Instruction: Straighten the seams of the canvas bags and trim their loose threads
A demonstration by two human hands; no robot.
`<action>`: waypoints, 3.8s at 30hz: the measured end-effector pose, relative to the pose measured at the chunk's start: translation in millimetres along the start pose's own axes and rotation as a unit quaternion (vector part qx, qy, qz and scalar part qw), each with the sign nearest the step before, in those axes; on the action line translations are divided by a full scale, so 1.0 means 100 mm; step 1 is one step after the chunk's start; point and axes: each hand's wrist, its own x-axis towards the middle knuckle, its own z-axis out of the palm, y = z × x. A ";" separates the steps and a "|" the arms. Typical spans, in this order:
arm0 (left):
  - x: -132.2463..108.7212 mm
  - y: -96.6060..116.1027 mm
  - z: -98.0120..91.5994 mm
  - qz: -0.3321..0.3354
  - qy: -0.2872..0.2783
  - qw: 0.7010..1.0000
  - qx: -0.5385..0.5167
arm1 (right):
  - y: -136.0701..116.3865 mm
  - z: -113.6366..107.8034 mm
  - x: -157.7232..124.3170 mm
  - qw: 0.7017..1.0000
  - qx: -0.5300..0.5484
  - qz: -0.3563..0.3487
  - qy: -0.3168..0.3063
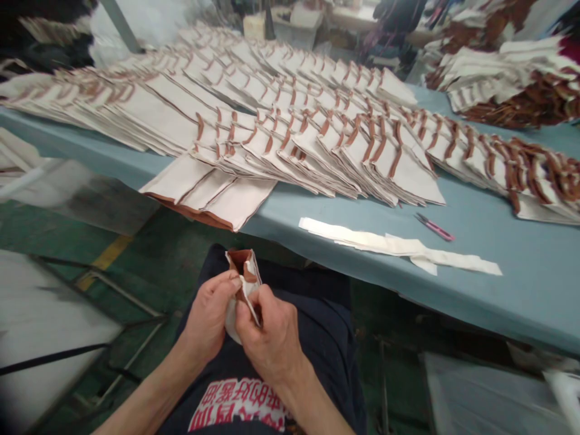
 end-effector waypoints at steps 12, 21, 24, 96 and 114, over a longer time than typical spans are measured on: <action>0.01 0.03 0.05 -0.052 -0.052 0.993 -0.093 | 0.04 -0.05 0.00 0.997 0.076 -0.027 0.008; 0.05 0.03 -0.06 -0.049 -0.097 0.990 -0.087 | 0.12 -0.09 0.02 0.984 0.174 0.013 -0.028; 0.03 0.08 -0.14 -0.020 -0.152 0.988 -0.031 | 0.17 -0.14 0.02 0.983 0.178 0.012 -0.043; 0.13 0.11 -0.25 0.386 -0.185 0.829 0.359 | -0.06 -0.46 0.17 0.973 -0.194 -0.103 -0.075; 0.14 0.16 -0.29 0.204 -0.263 0.900 0.281 | 0.07 -0.64 0.40 0.977 0.002 0.003 -0.212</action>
